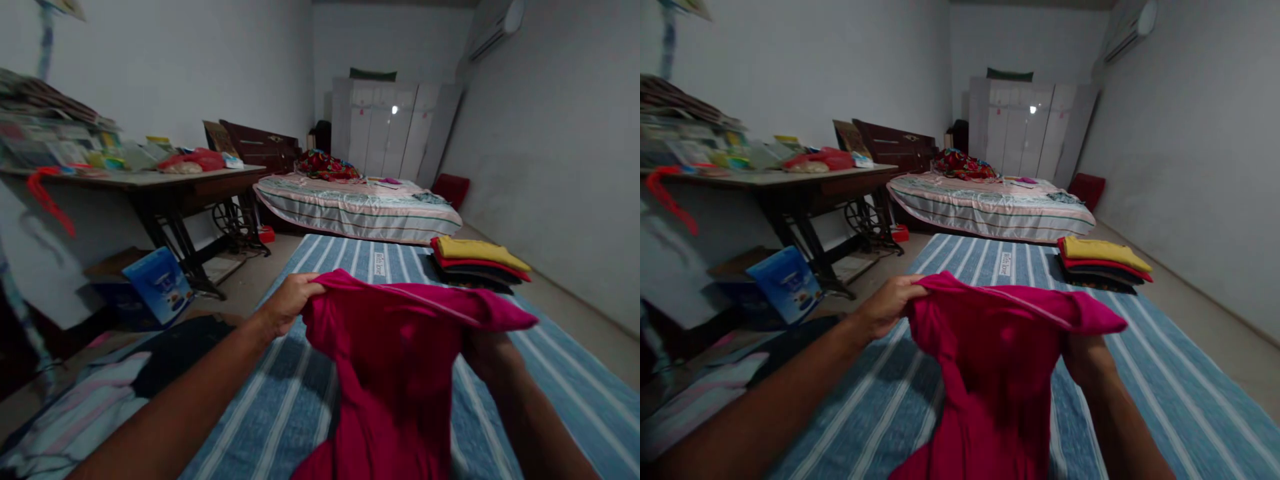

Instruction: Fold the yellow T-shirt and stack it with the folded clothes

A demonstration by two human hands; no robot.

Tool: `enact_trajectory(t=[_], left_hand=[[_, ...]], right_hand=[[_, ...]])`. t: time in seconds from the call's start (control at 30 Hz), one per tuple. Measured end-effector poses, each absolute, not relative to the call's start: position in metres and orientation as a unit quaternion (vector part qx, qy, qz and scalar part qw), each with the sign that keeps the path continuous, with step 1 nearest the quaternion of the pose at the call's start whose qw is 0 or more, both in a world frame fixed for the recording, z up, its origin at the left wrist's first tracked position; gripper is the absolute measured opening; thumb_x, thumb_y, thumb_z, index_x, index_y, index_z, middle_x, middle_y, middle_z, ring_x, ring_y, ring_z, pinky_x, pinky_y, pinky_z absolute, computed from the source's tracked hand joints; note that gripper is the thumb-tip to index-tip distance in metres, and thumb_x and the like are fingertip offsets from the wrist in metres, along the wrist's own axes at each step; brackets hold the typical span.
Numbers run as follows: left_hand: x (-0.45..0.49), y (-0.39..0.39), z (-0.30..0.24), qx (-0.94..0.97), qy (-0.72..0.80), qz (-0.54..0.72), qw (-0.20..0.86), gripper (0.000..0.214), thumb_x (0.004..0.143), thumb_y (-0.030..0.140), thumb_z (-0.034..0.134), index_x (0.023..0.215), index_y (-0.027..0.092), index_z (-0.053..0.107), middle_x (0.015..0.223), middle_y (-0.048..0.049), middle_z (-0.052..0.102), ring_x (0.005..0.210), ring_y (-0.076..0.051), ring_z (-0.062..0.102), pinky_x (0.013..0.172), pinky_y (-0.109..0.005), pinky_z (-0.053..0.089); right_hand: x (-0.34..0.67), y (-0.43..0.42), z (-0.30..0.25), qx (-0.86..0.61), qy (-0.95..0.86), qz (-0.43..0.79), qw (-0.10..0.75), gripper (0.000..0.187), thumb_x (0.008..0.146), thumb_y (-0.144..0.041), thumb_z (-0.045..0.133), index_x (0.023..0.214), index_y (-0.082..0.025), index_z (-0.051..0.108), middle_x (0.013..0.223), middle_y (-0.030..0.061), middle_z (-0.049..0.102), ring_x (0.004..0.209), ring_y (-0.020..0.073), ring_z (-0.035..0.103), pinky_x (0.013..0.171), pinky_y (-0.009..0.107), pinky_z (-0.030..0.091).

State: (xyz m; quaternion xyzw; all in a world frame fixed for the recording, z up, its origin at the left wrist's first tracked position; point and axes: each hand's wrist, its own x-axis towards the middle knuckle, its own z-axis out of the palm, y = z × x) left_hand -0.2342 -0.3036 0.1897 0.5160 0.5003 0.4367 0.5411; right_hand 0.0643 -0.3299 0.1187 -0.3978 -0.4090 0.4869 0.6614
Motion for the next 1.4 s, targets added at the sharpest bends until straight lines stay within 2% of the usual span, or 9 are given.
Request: enact_trajectory(t=[0.2,0.43,0.53,0.67,0.8,0.97,1.03,1.27,1.4], left_hand=[[-0.254,-0.283,0.158,0.451,0.515,0.459,0.567,0.021,0.053,0.021,0.069,0.073,0.014,0.067,0.06,-0.0004,0.068,0.056,-0.016,0.062,0.054,-0.025,0.047],[-0.267,-0.272,0.197,0.506,0.524,0.423,0.539,0.031,0.052,0.029,0.077,0.079,0.016,0.069,0.071,-0.0009,0.071,0.064,-0.016,0.064,0.063,-0.026,0.049],[-0.269,-0.263,0.186,0.521,0.532,0.404,0.532,0.035,0.052,0.031,0.078,0.082,0.017,0.068,0.072,0.0006,0.071,0.067,-0.016,0.064,0.068,-0.027,0.048],[-0.269,-0.253,0.142,0.574,0.575,0.326,0.484,0.029,0.051,0.032,0.074,0.074,0.015,0.067,0.066,0.0022,0.068,0.065,-0.015,0.061,0.063,-0.024,0.045],[-0.271,-0.252,0.103,0.578,0.612,0.276,0.465,0.023,0.051,0.031,0.072,0.066,0.014,0.064,0.055,0.0027,0.063,0.055,-0.015,0.056,0.051,-0.024,0.039],[-0.279,-0.256,0.091,0.567,0.606,0.257,0.496,0.034,0.049,0.031,0.073,0.077,0.013,0.065,0.067,-0.0025,0.069,0.061,-0.019,0.062,0.055,-0.027,0.045],[-0.283,-0.258,0.089,0.565,0.597,0.248,0.513,0.036,0.048,0.031,0.074,0.078,0.013,0.065,0.071,-0.0046,0.07,0.064,-0.021,0.064,0.057,-0.028,0.047],[-0.287,-0.265,0.084,0.565,0.605,0.259,0.497,0.028,0.05,0.027,0.069,0.075,0.014,0.066,0.066,-0.0038,0.069,0.058,-0.019,0.062,0.054,-0.027,0.047],[-0.288,-0.257,0.106,0.586,0.621,0.267,0.447,0.016,0.045,0.018,0.065,0.06,0.015,0.065,0.054,0.0011,0.063,0.052,-0.017,0.056,0.05,-0.025,0.041]], right_hand=[[0.061,-0.337,0.083,-0.447,-0.345,0.557,0.609,0.031,0.057,-0.034,0.081,0.079,-0.02,0.065,0.08,0.0034,0.071,0.078,0.027,0.066,0.064,0.034,0.054],[0.076,-0.317,0.073,-0.522,-0.411,0.459,0.591,0.027,0.068,-0.046,0.068,0.08,-0.022,0.063,0.076,0.004,0.069,0.073,0.0252,0.064,0.059,0.032,0.05],[0.081,-0.302,0.064,-0.643,-0.504,0.312,0.485,0.033,0.072,-0.047,0.058,0.087,-0.019,0.065,0.08,0.0069,0.069,0.076,0.0272,0.064,0.061,0.033,0.048],[0.065,-0.305,0.05,-0.731,-0.596,0.129,0.307,0.052,0.082,-0.046,0.046,0.124,-0.015,0.052,0.103,0.0127,0.065,0.09,0.0281,0.063,0.073,0.037,0.046],[0.029,-0.323,0.038,-0.647,-0.706,0.142,0.25,0.047,0.078,-0.045,0.055,0.118,-0.02,0.057,0.108,0.012,0.062,0.101,0.0296,0.058,0.082,0.038,0.043],[0.005,-0.326,0.024,-0.611,-0.701,0.207,0.304,0.005,0.066,-0.03,0.064,0.065,-0.026,0.061,0.079,0.0055,0.061,0.086,0.0276,0.058,0.077,0.037,0.041],[0.008,-0.321,0.02,-0.605,-0.675,0.24,0.348,0.017,0.067,-0.027,0.06,0.053,-0.024,0.052,0.068,0.0046,0.057,0.076,0.0245,0.057,0.071,0.036,0.041],[0.051,-0.308,0.045,-0.561,-0.496,0.392,0.534,0.029,0.071,-0.048,0.056,0.062,-0.021,0.054,0.053,-0.0009,0.052,0.05,0.0152,0.051,0.049,0.028,0.041],[0.093,-0.3,0.079,-0.514,-0.397,0.424,0.632,0.032,0.058,-0.048,0.067,0.063,-0.021,0.05,0.051,-0.0038,0.05,0.044,0.0113,0.048,0.043,0.023,0.042]])
